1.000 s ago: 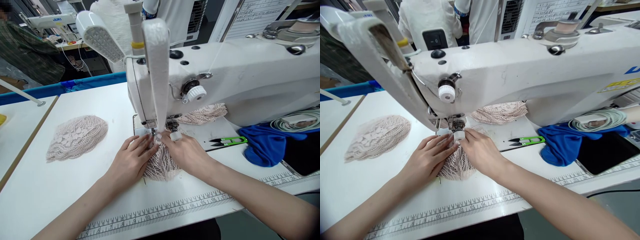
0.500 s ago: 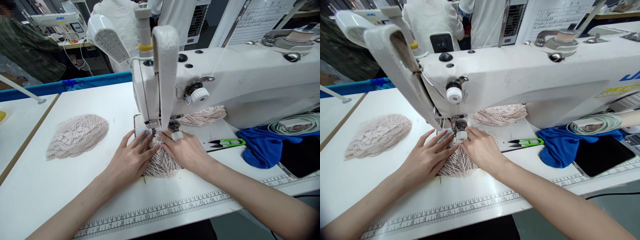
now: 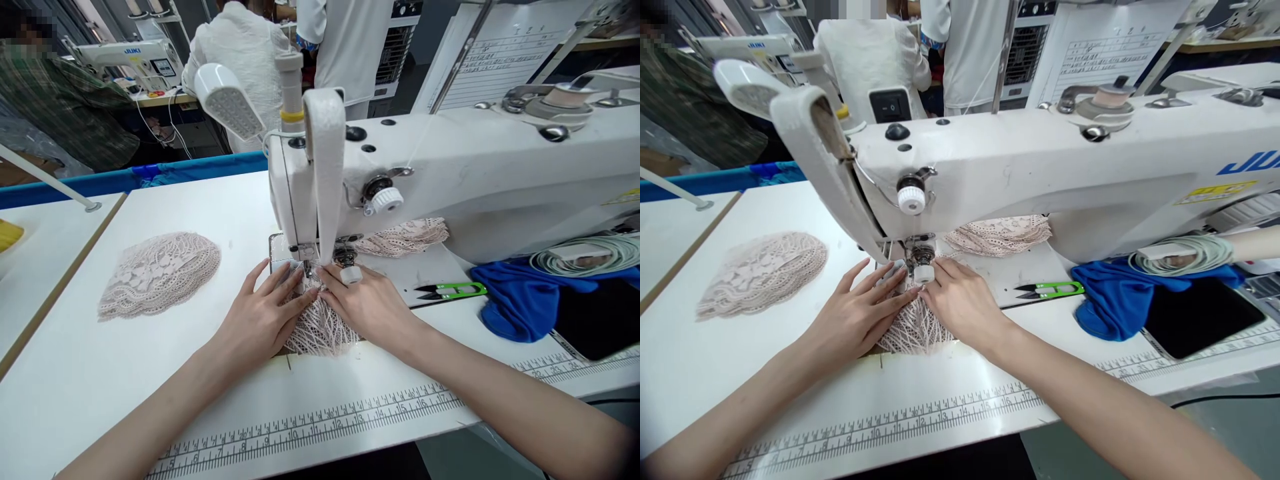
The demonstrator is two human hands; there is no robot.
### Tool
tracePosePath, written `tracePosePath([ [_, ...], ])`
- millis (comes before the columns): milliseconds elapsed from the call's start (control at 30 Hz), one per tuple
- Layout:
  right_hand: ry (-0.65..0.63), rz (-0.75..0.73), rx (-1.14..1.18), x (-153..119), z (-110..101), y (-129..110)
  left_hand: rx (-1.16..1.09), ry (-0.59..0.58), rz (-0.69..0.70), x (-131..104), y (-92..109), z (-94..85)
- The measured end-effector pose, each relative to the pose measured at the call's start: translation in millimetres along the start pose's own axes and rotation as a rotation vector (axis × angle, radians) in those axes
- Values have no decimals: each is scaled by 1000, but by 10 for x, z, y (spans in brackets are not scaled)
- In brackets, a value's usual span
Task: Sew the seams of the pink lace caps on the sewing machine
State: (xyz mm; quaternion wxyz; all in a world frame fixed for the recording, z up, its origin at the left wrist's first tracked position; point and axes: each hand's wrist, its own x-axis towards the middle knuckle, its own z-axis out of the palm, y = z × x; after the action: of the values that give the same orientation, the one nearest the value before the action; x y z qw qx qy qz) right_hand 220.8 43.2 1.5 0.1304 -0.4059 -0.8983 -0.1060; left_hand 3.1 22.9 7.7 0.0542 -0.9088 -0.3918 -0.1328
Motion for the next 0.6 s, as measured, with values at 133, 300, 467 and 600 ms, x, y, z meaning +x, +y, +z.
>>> tracePosePath([
  [133, 36, -38, 27, -16, -13, 11, 12, 9, -6, 7, -11, 31],
  [300, 130, -134, 94, -42, -81, 10, 44, 67, 3, -3, -23, 38],
  [467, 131, -228, 211, -62, -164, 1, 10, 130, 249, -63, -4, -41],
  [600, 62, -253, 314, -76, -186, 29, 47, 200, 360, -61, 18, -39],
])
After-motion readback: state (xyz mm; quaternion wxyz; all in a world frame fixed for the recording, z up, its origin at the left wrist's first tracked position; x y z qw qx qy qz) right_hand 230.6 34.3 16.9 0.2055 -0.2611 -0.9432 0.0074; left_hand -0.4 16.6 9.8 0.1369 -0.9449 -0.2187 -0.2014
